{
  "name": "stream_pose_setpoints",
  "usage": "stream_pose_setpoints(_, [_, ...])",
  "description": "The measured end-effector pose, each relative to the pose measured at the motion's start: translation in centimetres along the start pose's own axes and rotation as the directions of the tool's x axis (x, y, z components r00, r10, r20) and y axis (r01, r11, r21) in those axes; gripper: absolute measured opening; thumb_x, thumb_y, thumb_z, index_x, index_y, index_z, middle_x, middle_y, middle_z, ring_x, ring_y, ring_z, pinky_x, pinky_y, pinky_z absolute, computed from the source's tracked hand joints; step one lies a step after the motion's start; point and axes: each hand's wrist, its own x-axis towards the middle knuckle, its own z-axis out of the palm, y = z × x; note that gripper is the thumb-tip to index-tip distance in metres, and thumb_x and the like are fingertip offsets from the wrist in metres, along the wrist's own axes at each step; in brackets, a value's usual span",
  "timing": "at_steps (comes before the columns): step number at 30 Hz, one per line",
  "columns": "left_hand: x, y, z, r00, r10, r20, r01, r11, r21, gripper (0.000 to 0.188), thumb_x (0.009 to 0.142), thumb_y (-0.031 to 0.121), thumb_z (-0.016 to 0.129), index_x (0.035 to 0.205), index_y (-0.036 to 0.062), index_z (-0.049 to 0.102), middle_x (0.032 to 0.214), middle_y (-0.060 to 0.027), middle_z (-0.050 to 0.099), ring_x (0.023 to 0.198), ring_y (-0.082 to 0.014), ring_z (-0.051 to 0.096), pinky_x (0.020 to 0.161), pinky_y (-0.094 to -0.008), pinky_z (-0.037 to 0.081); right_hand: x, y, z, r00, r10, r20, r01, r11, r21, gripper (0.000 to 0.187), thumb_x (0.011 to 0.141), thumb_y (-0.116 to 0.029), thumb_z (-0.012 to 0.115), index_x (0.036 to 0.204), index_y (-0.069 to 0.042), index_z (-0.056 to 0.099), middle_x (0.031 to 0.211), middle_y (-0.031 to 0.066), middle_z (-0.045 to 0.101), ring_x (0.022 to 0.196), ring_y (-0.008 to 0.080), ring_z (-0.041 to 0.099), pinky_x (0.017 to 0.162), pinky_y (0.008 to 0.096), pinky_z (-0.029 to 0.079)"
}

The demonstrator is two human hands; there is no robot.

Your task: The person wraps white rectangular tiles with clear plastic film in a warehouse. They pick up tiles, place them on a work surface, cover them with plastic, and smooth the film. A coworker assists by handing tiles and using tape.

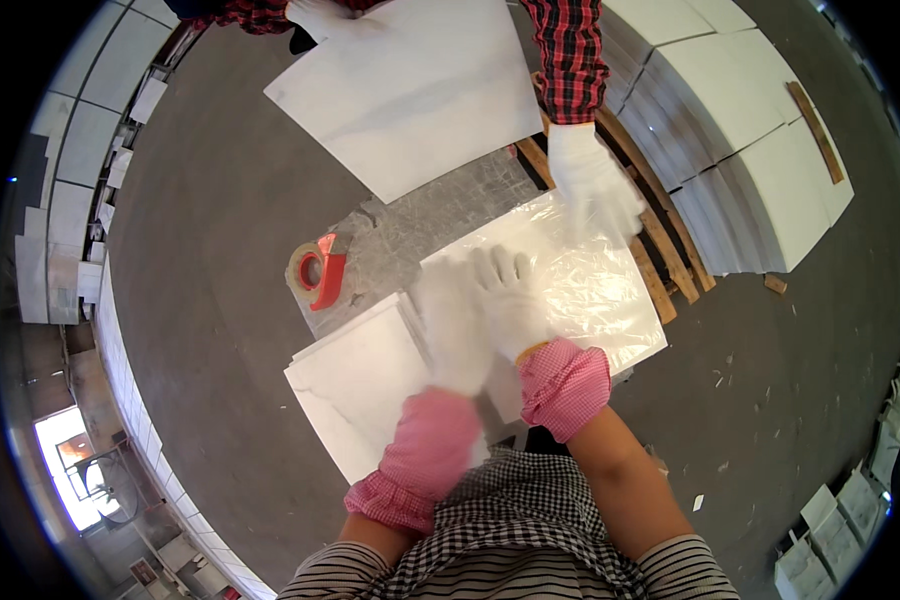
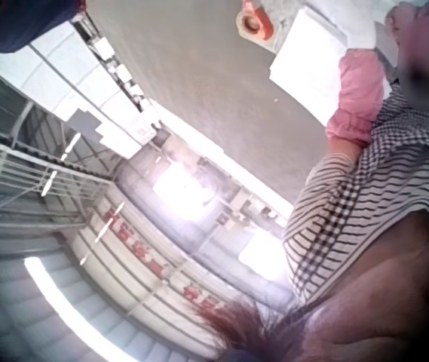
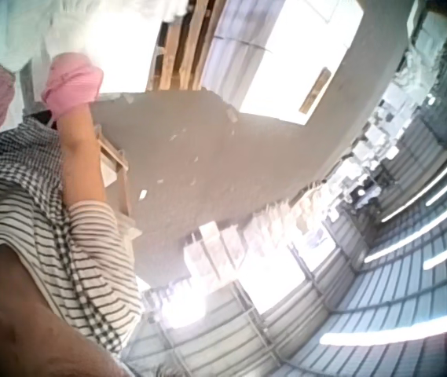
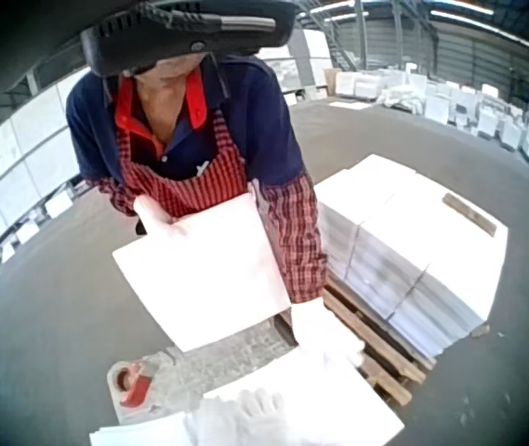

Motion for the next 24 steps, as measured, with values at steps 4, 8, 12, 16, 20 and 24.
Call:
stream_pose_setpoints(4, [0.2,-2.2,7.5,0.988,0.083,0.133,-0.049,0.97,-0.24,0.042,0.104,0.015,0.054,0.142,-0.0012,0.056,0.144,-0.0201,0.058,0.134,-0.0367,0.054,0.116,-0.0431,0.042,-0.1,-0.9,2.3,0.985,0.075,-0.154,-0.067,0.996,0.055,0.042,0.094,-0.026,0.057,0.131,-0.006,0.062,0.142,0.014,0.057,0.13,0.0362,0.051,0.117,0.0539,0.032])
stream_pose_setpoints(8, [-0.5,-2.7,6.5,0.987,-0.163,-0.009,0.13,0.819,-0.559,0.039,0.104,0.017,0.057,0.137,-0.0022,0.059,0.135,-0.0192,0.062,0.127,-0.0355,0.059,0.109,-0.044,0.047,-0.1,1.6,-0.2,0.995,-0.097,-0.025,0.1,0.965,0.243,0.039,0.091,-0.023,0.061,0.126,-0.006,0.063,0.134,0.0143,0.059,0.127,0.0363,0.052,0.119,0.0542,0.032])
stream_pose_setpoints(12, [-0.2,-3.6,6.7,0.995,0.093,0.039,-0.09,0.992,-0.085,0.052,0.1,0.024,0.064,0.145,-0.0016,0.054,0.146,-0.0221,0.056,0.136,-0.0448,0.051,0.113,-0.0497,0.044,-2.6,4.7,-1.0,0.984,0.071,-0.163,-0.011,0.938,0.346,0.041,0.089,-0.027,0.067,0.123,-0.004,0.064,0.127,0.0159,0.06,0.124,0.0369,0.052,0.11,0.054,0.039])
stream_pose_setpoints(16, [0.1,-0.2,3.7,0.978,-0.099,0.181,0.067,0.982,0.178,0.062,0.098,0.034,0.068,0.148,0.0008,0.053,0.152,-0.0241,0.051,0.144,-0.0476,0.04,0.118,-0.0602,0.033,-9.1,8.2,-3.7,0.934,0.302,-0.189,-0.3,0.953,0.039,0.054,0.092,-0.036,0.07,0.137,-0.009,0.061,0.137,0.0166,0.058,0.127,0.036,0.051,0.111,0.0551,0.037])
stream_pose_setpoints(20, [-1.3,-1.9,4.6,0.963,-0.192,0.187,0.133,0.948,0.288,0.071,0.098,0.041,0.066,0.155,0.0038,0.047,0.16,-0.024,0.043,0.149,-0.0462,0.034,0.124,-0.063,0.019,-12.0,10.3,-7.1,0.868,0.488,-0.095,-0.491,0.871,-0.01,0.059,0.093,-0.038,0.069,0.141,-0.007,0.058,0.138,0.0171,0.059,0.126,0.0362,0.053,0.109,0.054,0.039])
stream_pose_setpoints(24, [-2.1,-3.1,4.4,0.864,-0.244,0.441,0.17,0.965,0.201,0.073,0.1,0.047,0.059,0.16,0.0088,0.043,0.165,-0.0181,0.04,0.153,-0.043,0.031,0.127,-0.0635,0.012,-14.2,10.3,-6.8,0.788,0.6,-0.141,-0.611,0.79,-0.052,0.057,0.095,-0.036,0.065,0.142,-0.006,0.056,0.134,0.0172,0.061,0.123,0.0359,0.055,0.106,0.0532,0.04])
